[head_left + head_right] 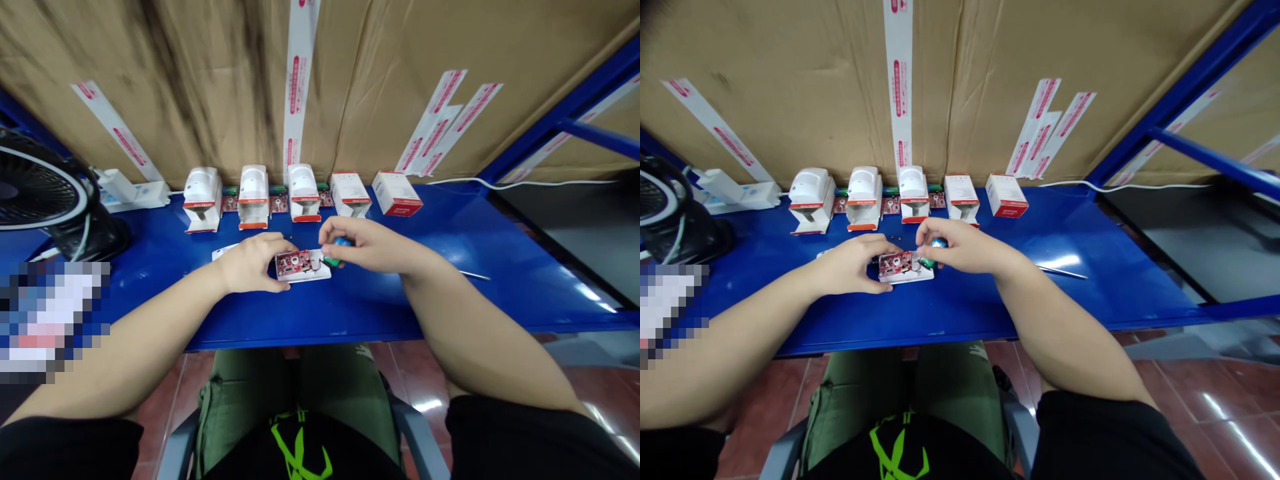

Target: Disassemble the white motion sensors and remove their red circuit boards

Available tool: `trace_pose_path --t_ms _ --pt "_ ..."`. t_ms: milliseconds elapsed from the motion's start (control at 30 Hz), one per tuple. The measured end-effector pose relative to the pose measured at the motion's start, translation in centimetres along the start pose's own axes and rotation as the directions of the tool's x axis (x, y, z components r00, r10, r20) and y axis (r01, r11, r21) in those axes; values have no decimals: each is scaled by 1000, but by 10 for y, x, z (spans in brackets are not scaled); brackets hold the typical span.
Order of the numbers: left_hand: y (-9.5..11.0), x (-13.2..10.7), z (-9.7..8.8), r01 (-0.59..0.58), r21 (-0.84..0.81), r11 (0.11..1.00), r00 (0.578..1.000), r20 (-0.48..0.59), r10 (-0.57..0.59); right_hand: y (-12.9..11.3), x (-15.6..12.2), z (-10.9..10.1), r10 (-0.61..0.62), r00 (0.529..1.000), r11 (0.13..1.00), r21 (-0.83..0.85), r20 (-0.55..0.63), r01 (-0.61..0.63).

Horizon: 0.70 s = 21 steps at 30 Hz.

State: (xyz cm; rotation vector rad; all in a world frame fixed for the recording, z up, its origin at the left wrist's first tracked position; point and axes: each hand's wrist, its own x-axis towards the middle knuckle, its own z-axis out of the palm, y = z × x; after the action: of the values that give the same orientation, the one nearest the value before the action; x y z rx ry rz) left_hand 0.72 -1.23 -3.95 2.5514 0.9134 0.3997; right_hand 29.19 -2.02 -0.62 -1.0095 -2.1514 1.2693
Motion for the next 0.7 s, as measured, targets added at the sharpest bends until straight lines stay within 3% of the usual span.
trace_pose_path --t_ms 100,167,300,433,567,633,700 --pt "-1 -1 1 -9 -6 1000 1000 -2 9 2 3 4 173 983 962 222 -55 -157" --pt "-2 -1 1 -23 -12 1000 1000 0 23 2 4 6 217 975 929 314 -35 -196" --pt "-2 -2 -2 -79 -49 996 996 43 81 1 2 -3 150 988 876 458 43 -153" --pt "1 -3 -9 -109 -32 994 987 119 112 1 -8 -29 68 995 855 510 79 -99" --pt "1 -5 -13 -82 -27 996 991 105 84 -1 -17 -51 37 984 834 548 -173 65" --pt "-1 -5 -13 -49 -92 995 998 22 52 -2 -19 -53 8 956 827 539 -292 158" --pt "-2 -5 -10 -21 -220 975 996 -84 2 1 -16 -48 -44 950 824 527 -309 209"
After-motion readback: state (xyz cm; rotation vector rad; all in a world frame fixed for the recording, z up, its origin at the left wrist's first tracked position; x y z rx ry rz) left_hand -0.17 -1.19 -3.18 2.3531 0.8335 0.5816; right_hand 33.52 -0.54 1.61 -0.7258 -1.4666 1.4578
